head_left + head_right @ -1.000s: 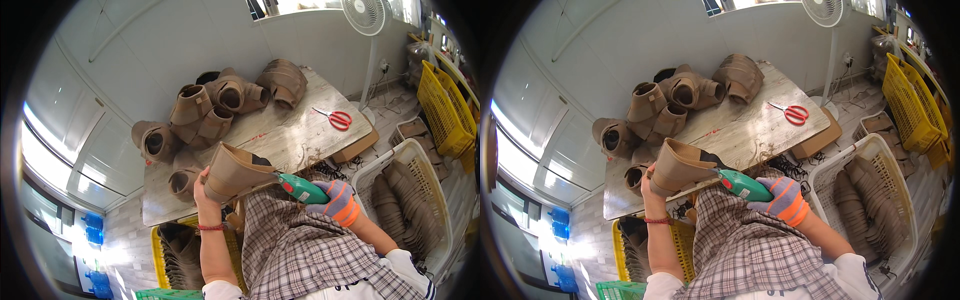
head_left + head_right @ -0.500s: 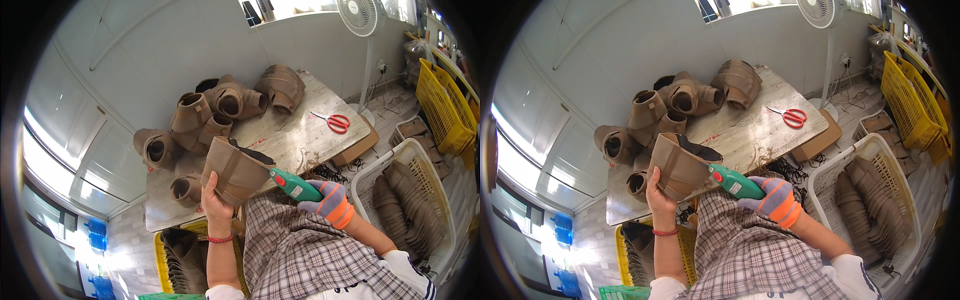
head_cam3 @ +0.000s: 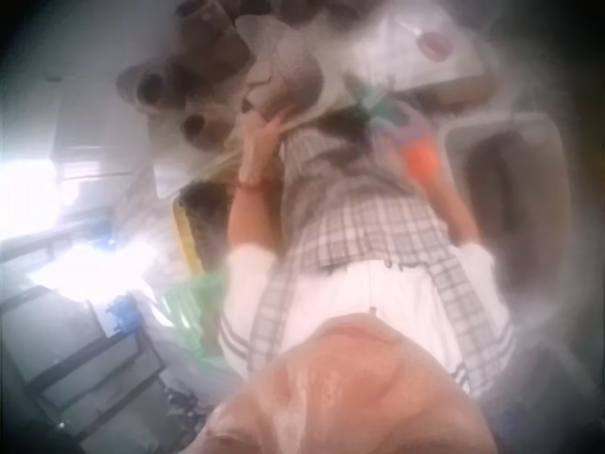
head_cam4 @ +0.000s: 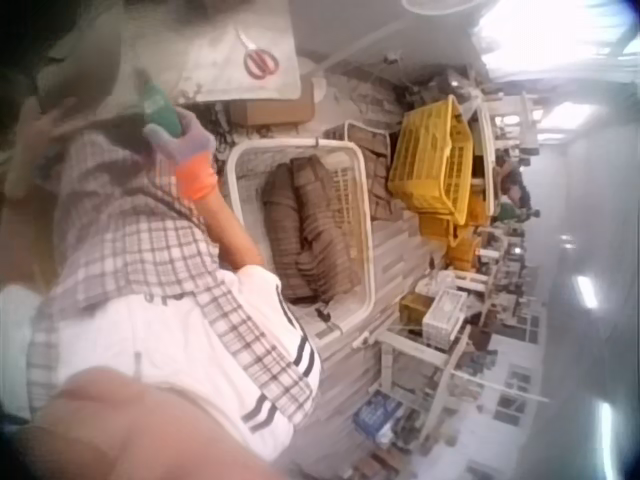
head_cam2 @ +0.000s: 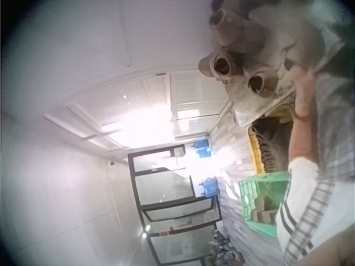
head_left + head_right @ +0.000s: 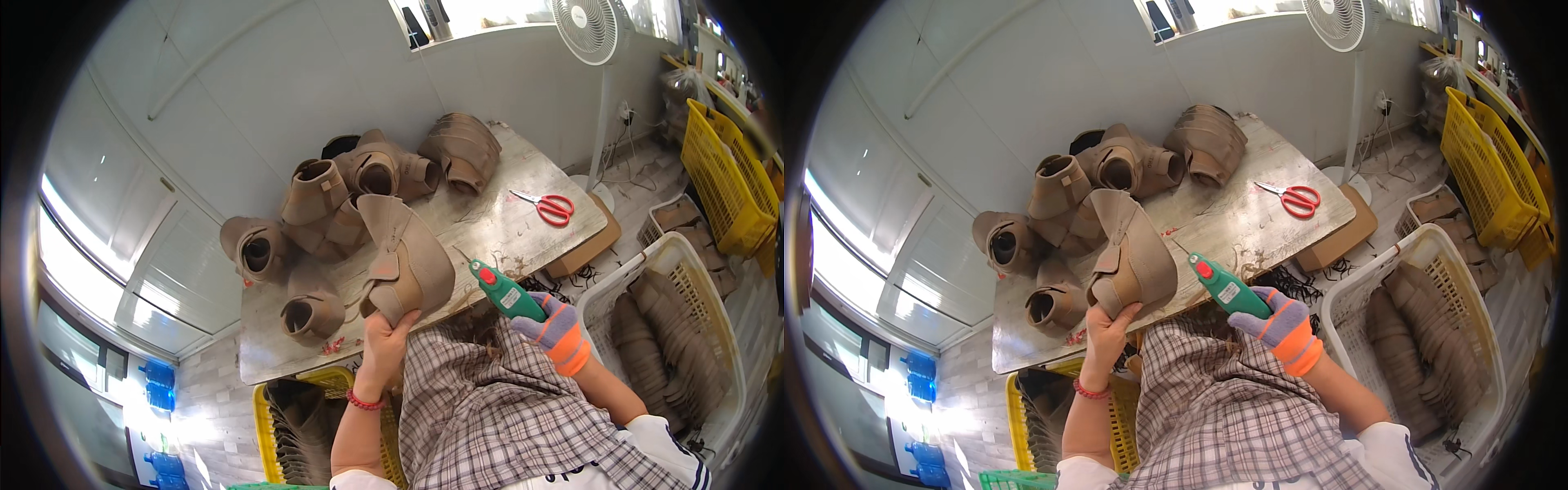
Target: The person uses a rotary cutting tool to trim the edges of shoe uppers, then switches to scissors to trim the interior lining. Finished pieces are placed on the table.
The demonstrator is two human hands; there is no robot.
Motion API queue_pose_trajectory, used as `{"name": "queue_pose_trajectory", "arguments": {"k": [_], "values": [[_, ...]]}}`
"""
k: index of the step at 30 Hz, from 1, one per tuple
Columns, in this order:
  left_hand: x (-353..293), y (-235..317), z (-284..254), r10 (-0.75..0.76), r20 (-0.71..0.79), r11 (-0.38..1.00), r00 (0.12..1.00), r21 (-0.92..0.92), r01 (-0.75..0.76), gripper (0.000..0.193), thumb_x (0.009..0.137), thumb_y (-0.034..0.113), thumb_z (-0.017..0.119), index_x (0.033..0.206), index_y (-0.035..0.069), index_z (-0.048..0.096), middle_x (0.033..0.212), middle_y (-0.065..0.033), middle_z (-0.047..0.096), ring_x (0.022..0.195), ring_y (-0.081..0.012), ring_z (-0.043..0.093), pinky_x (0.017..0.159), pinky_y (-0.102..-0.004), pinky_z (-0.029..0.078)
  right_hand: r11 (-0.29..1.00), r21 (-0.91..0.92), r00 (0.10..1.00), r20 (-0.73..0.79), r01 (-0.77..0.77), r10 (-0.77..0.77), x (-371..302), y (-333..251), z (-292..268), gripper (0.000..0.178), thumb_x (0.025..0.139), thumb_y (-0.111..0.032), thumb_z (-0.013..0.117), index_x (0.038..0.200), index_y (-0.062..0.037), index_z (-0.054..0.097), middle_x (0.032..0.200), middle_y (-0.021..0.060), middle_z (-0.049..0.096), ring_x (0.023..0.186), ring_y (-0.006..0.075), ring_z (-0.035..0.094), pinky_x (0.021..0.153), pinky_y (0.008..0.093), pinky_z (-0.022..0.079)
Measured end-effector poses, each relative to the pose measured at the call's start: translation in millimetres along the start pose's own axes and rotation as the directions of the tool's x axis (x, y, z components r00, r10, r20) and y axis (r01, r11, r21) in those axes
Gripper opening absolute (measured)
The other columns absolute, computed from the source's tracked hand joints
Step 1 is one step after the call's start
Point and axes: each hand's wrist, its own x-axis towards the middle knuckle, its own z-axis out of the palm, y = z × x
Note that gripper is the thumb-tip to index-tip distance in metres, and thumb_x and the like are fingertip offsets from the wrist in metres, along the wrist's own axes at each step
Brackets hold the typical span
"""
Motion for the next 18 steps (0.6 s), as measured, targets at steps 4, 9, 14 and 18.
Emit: {"name": "queue_pose_trajectory", "arguments": {"k": [4, 9, 14, 18], "values": [[75.5, 22.7, -44.0, 0.270, -0.067, 0.916, 0.961, 0.326, -0.234, 0.021, 0.082, 0.002, 0.072, 0.099, -0.009, 0.067, 0.087, -0.0081, 0.072, 0.078, -0.0110, 0.061, 0.074, -0.0283, 0.049, 0.997, 0.054, 0.996, -0.066, -0.058, 0.062, -7.9, 9.6, -23.5, 0.052, 0.079, -0.016, 0.081, 0.120, 0.0047, 0.057, 0.098, 0.0071, 0.068, 0.081, 0.0093, 0.064, 0.071, 0.0220, 0.053], [240.3, 49.0, -116.4, 0.398, -0.113, 0.713, 0.910, 0.662, -0.230, 0.028, 0.081, 0.011, 0.072, 0.079, -0.008, 0.052, 0.073, -0.0264, 0.055, 0.062, -0.0311, 0.051, 0.063, -0.0398, 0.045, 0.991, 0.102, 0.993, -0.072, -0.090, 0.097, -11.0, 15.8, -29.9, 0.050, 0.081, -0.014, 0.079, 0.121, 0.0050, 0.056, 0.099, 0.0072, 0.068, 0.084, 0.0100, 0.065, 0.071, 0.0221, 0.053], [281.3, 18.7, -58.5, 0.519, -0.402, 0.784, 0.754, 0.575, -0.233, 0.023, 0.088, 0.008, 0.063, 0.110, 0.000, 0.065, 0.104, -0.0138, 0.066, 0.094, -0.0270, 0.064, 0.084, -0.0352, 0.050, 0.991, 0.043, 0.978, -0.164, -0.127, 0.132, -5.5, 16.4, -41.8, 0.045, 0.081, -0.016, 0.079, 0.116, 0.0051, 0.059, 0.092, 0.0060, 0.069, 0.080, 0.0079, 0.064, 0.067, 0.0214, 0.052], [246.5, -117.8, 69.7, -0.165, -0.133, 0.934, 0.977, -0.341, 0.111, 0.023, 0.088, 0.010, 0.068, 0.108, -0.001, 0.067, 0.102, -0.0050, 0.067, 0.091, -0.0133, 0.062, 0.083, -0.0256, 0.050, 0.989, -0.054, 0.974, -0.191, -0.135, 0.123, 9.5, 39.4, -54.9, 0.048, 0.079, -0.020, 0.081, 0.115, 0.0044, 0.060, 0.091, 0.0047, 0.069, 0.079, 0.0065, 0.063, 0.065, 0.0217, 0.051]]}}
